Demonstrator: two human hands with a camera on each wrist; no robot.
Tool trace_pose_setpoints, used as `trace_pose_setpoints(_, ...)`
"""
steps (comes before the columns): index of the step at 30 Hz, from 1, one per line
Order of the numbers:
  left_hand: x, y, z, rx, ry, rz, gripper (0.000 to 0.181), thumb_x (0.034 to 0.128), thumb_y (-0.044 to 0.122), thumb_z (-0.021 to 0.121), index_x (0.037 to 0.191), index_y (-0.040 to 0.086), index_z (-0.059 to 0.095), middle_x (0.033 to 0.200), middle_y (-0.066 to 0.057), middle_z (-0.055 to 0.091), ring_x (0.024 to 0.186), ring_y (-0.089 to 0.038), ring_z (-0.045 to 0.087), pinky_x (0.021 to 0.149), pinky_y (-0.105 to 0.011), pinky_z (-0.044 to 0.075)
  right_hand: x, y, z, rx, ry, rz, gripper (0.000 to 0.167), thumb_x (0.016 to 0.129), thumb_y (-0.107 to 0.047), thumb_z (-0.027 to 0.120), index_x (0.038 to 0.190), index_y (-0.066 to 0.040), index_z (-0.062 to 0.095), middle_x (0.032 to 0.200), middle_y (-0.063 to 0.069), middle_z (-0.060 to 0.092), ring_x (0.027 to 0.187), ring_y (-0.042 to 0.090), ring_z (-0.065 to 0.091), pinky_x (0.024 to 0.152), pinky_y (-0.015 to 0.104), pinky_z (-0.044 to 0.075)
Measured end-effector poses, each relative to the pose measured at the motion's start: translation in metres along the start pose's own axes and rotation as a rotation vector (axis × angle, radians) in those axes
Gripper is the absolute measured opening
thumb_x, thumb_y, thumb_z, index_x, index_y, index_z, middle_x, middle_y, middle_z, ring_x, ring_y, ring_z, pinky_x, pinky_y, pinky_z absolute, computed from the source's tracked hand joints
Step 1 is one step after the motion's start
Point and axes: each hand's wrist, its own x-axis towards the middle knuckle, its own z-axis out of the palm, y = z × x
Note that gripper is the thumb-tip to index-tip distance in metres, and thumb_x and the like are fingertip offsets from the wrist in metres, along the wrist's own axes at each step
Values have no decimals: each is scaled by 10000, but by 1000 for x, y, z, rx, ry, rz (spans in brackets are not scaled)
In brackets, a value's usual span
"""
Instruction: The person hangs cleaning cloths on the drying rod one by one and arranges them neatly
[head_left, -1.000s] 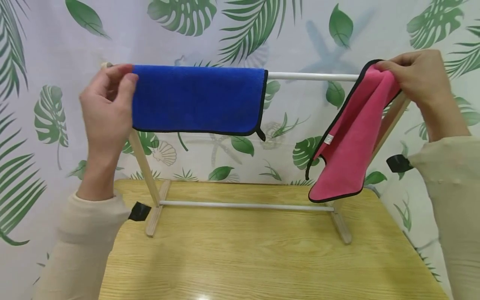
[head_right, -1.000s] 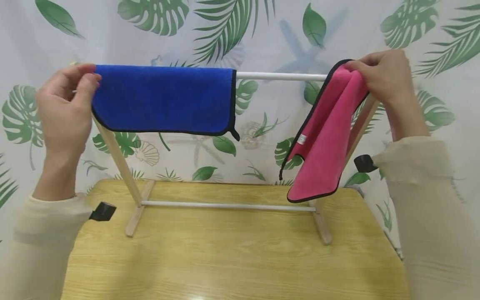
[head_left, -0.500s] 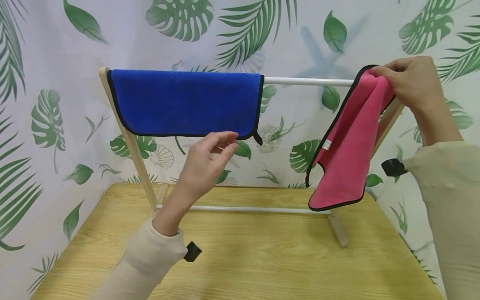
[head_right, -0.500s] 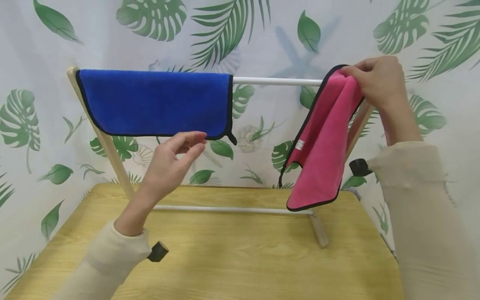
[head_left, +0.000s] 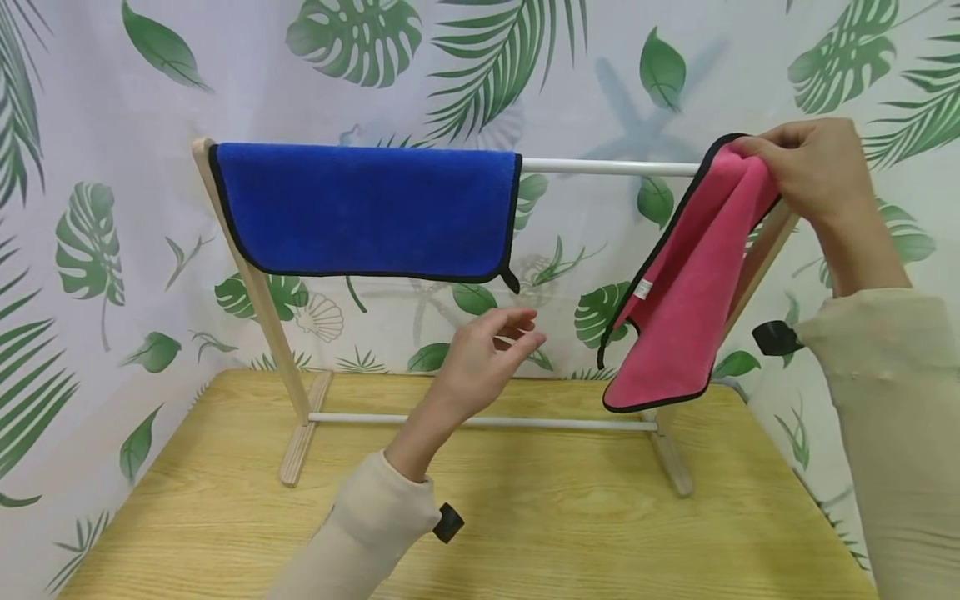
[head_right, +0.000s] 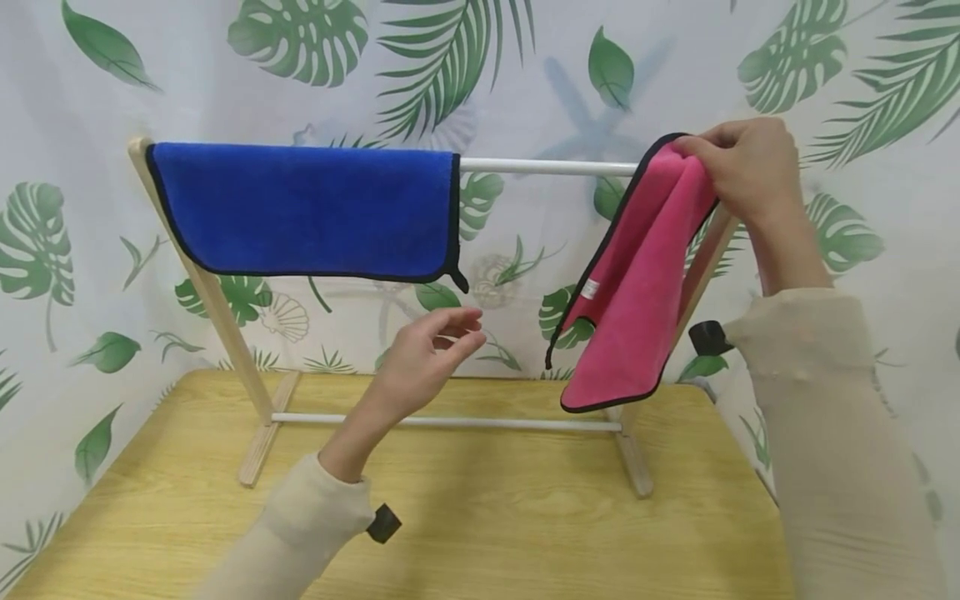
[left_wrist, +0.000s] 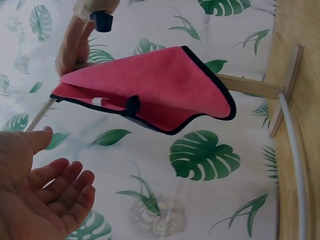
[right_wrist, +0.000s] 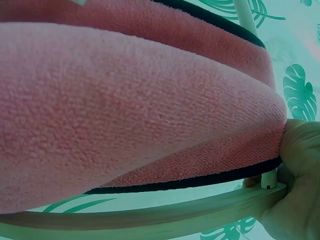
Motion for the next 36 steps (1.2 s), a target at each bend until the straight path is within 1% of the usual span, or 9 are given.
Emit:
trace_pose_setpoints(3, 3, -3, 12, -12, -24, -13, 392, 1032, 225, 671, 1369, 27, 636, 1236, -83, 686, 1097, -186, 655, 903, -260, 536, 0, 0, 1, 5, 5, -1, 476, 979, -457, 690, 1273, -85, 738, 726, -151, 634, 744, 77, 569, 579, 129, 492)
trace_pose_setpoints(8, 7, -4, 28, -30, -59, -8, 411, 1039, 249, 663, 1381, 23, 628, 1265, -98, 670, 1106, -183, 654, 898, -236, 533, -1, 0, 2, 25, 14, 2, 500, 976, -451, 697, 1295, -67, 723, 739, -151, 633, 710, 70, 578, 575, 127, 497)
trace_pose_setpoints(13, 12, -4, 40, -46, -50, 0, 404, 1036, 233, 666, 1374, 15, 629, 1240, -119, 675, 1097, -192, 658, 888, -227, 535, -1, 1, 2, 24, 27, -2, 574, 976, -457, 693, 1347, -20, 677, 766, -157, 622, 710, 63, 581, 578, 118, 499)
trace_pose_setpoints(19, 16, -3, 60, -75, -54, -23, 448, 1023, 260, 686, 1389, 12, 613, 1275, -120, 661, 1104, -202, 663, 894, -235, 538, -1, 2, 2, 30, 37, -21, 525, 974, -445, 702, 1304, -37, 712, 752, -163, 627, 685, 53, 585, 575, 114, 496)
trace_pose_setpoints(23, 18, 1, 75, -48, -34, -70, 557, 985, 363, 730, 1430, 58, 590, 1316, -80, 642, 1100, -185, 650, 890, -265, 540, -2, 2, 2, 25, 43, -30, 522, 974, -440, 702, 1292, -26, 716, 733, -166, 626, 668, 47, 584, 574, 113, 493)
trace_pose_setpoints(26, 21, 5, 85, 9, -12, -99, 602, 961, 394, 753, 1453, 94, 577, 1331, -48, 634, 1119, -174, 635, 880, -270, 533, -3, 2, 1, 19, 46, -29, 539, 979, -439, 697, 1306, -10, 702, 733, -167, 622, 661, 45, 585, 573, 112, 491)
trace_pose_setpoints(30, 26, 8, 96, 70, 17, -103, 540, 978, 325, 742, 1439, 89, 588, 1338, -40, 631, 1154, -183, 628, 887, -260, 523, -3, 1, 2, 0, 51, -39, 560, 986, -431, 686, 1305, 29, 686, 709, -173, 611, 624, 33, 580, 563, 114, 483)
trace_pose_setpoints(32, 28, 8, 100, 75, 33, -93, 484, 985, 265, 736, 1412, 78, 609, 1311, -49, 643, 1135, -190, 635, 868, -240, 518, -2, 1, 3, -3, 53, -43, 530, 985, -426, 688, 1276, 17, 706, 693, -173, 610, 606, 31, 579, 557, 119, 481)
trace_pose_setpoints(36, 33, 7, 110, 43, 70, -74, 395, 978, 172, 739, 1349, 61, 656, 1226, -63, 684, 1060, -182, 657, 796, -179, 515, -2, 1, 2, -17, 58, -43, 418, 981, -426, 692, 1170, -59, 762, 669, -172, 609, 606, 33, 568, 547, 133, 472)
